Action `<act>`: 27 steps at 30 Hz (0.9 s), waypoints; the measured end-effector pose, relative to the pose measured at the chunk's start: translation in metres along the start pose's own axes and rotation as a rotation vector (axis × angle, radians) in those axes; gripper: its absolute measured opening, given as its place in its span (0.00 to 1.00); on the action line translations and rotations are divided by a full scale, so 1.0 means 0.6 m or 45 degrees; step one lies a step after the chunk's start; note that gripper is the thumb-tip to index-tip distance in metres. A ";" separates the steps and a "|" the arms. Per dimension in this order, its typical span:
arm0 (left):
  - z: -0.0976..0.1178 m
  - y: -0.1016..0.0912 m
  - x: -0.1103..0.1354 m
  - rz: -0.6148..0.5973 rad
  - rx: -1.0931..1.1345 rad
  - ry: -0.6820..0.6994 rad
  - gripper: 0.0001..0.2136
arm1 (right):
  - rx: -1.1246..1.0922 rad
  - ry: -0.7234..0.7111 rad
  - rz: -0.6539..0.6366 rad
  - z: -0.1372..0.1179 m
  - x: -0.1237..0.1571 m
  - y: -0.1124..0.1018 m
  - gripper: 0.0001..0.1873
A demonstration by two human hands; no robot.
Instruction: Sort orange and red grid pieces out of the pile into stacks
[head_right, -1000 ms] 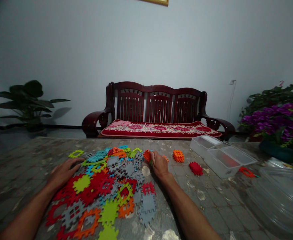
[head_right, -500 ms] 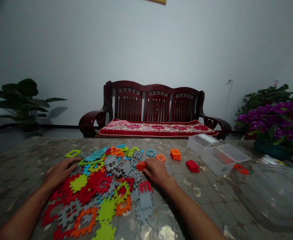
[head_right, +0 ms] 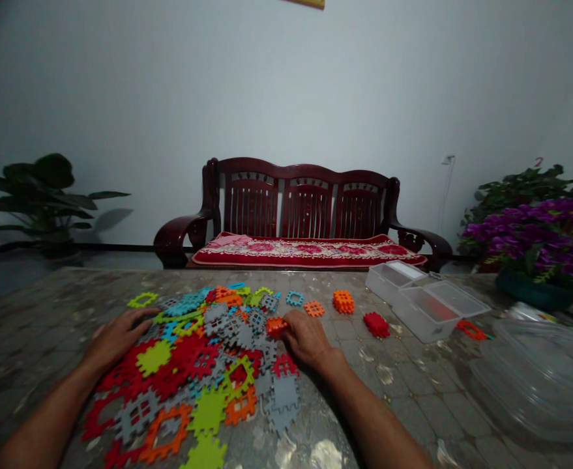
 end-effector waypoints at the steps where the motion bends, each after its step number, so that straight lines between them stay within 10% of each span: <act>1: 0.000 0.000 0.000 0.000 0.003 0.003 0.20 | -0.006 0.018 0.001 0.003 0.000 0.001 0.07; 16: 0.001 -0.002 0.001 -0.010 0.002 -0.010 0.20 | -0.274 0.018 0.348 0.009 -0.009 0.001 0.23; 27: -0.013 0.006 -0.008 -0.116 -0.046 -0.016 0.24 | 0.052 0.392 0.409 0.135 0.129 -0.065 0.29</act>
Point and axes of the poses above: each hand's wrist, its own x-axis away from the middle knuckle, its own y-axis out of the palm, z = x × y, the point moved 2 cm from there along -x, towards the middle knuckle, and after that the axes turned 6 degrees about -x, right-handed, at the moved point
